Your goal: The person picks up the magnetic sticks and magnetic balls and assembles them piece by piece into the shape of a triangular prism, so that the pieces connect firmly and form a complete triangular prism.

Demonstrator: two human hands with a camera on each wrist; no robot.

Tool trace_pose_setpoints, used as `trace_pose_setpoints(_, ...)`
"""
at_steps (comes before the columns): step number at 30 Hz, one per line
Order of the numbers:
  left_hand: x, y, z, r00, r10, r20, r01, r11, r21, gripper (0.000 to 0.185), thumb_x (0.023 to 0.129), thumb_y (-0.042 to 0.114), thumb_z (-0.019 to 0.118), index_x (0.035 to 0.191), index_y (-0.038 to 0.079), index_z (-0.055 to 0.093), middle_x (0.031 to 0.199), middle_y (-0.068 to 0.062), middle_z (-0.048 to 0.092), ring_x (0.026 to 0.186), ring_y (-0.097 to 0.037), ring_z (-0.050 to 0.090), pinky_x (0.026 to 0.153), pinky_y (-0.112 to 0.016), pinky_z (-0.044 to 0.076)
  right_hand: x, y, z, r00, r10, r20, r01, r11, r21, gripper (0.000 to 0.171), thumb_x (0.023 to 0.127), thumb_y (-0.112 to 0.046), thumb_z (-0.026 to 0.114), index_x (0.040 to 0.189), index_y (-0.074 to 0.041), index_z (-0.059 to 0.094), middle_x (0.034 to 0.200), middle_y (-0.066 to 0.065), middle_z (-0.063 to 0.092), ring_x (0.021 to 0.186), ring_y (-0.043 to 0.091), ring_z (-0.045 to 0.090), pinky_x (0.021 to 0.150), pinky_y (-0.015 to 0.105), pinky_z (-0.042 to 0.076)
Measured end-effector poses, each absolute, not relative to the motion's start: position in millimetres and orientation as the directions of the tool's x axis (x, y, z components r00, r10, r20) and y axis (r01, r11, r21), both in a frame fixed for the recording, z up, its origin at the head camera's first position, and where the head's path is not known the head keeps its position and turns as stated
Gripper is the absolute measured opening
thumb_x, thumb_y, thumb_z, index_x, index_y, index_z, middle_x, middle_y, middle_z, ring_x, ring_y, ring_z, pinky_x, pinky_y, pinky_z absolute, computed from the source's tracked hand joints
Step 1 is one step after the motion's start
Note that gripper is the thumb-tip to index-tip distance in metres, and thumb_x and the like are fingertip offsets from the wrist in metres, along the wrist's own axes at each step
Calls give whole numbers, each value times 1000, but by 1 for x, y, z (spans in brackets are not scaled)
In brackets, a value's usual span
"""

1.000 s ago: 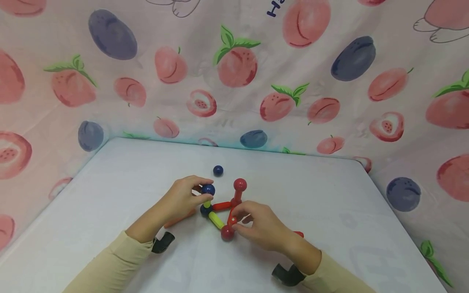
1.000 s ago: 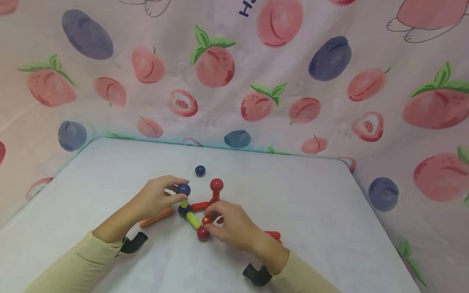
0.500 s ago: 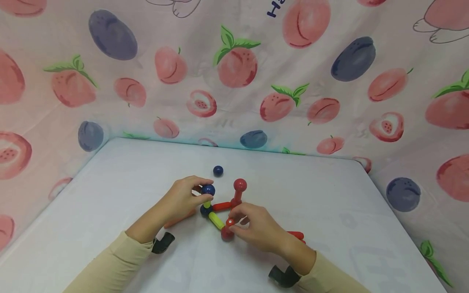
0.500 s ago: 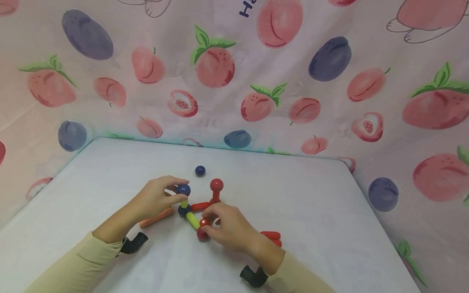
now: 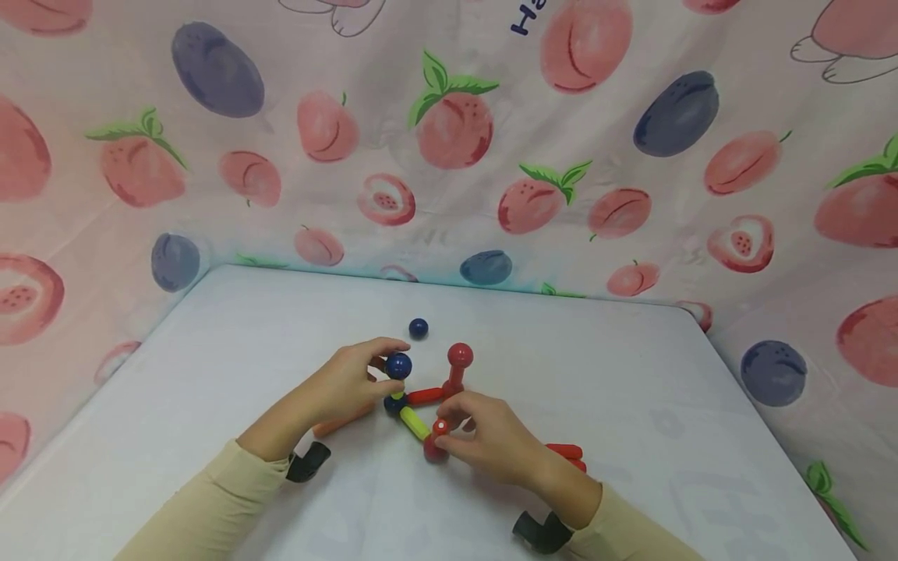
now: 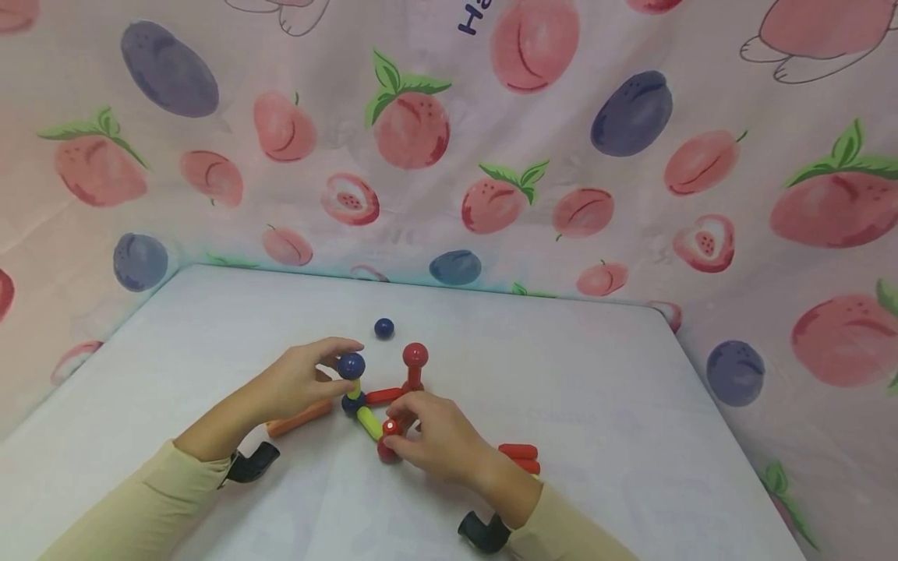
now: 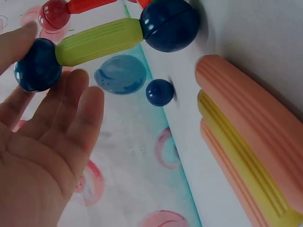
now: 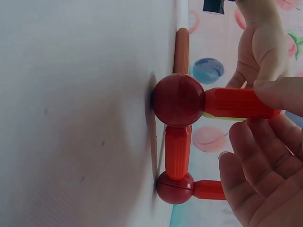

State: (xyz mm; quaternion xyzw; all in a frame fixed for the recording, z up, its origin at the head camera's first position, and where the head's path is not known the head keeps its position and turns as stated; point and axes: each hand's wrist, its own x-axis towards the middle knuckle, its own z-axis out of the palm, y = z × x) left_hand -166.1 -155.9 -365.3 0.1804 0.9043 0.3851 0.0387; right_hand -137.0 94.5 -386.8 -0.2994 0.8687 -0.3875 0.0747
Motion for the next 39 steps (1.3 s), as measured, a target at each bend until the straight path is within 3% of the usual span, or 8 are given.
trace_pose_setpoints(6, -166, -157, -367, -930, 366, 26, 271, 638, 721, 48, 91, 11, 74, 136, 15, 57, 110, -3, 68, 107, -23, 64, 91, -42, 54, -137, 94, -387, -817, -569, 92, -452, 533, -716, 27, 88, -18, 79, 111, -8, 68, 99, -10, 66, 96, 12, 64, 83, 35, 55)
trace_pose_setpoints(14, -161, -163, -366, -917, 396, 47, 321, 664, 676, 45, 87, 11, 77, 129, 11, 61, 101, 1, 68, 97, -19, 64, 88, -42, 54, -141, 97, -386, -845, -530, 73, -415, 562, -715, 26, 88, -16, 77, 112, -12, 68, 101, -11, 65, 96, 12, 63, 83, 35, 55)
trace_pose_setpoints(19, -154, -166, -363, -916, 401, -6, 289, 670, 683, 45, 85, 14, 80, 126, 11, 62, 98, 3, 66, 95, -19, 62, 84, -37, 55, -147, 102, -388, -853, -514, 88, -419, 574, -703, 26, 89, -14, 76, 114, -10, 68, 103, -10, 66, 96, 13, 63, 83, 37, 55)
trace_pose_setpoints(24, -147, -166, -359, -890, 455, -30, 303, 640, 706, 45, 84, 20, 82, 124, 9, 63, 96, 5, 64, 92, -21, 61, 80, -33, 54, -154, 105, -388, -865, -490, 108, -417, 581, -699, 25, 90, -10, 74, 114, -8, 66, 102, -7, 67, 95, 16, 64, 83, 40, 55)
trace_pose_setpoints(32, -140, -161, -356, -832, 554, -13, 386, 596, 704, 33, 87, 26, 80, 113, 13, 66, 93, 11, 66, 89, -10, 63, 84, -42, 54, -163, 105, -388, -885, -451, 117, -401, 609, -684, 25, 91, -8, 72, 115, -10, 65, 104, -4, 67, 93, 14, 64, 81, 34, 56)
trace_pose_setpoints(39, -141, -161, -359, -856, 517, 10, 376, 610, 697, 27, 90, 21, 75, 114, 15, 65, 90, 10, 65, 85, -10, 62, 78, -33, 55, -167, 105, -391, -891, -443, 102, -382, 608, -696, 28, 91, -13, 73, 118, -8, 65, 104, -4, 68, 92, 13, 64, 79, 30, 56)
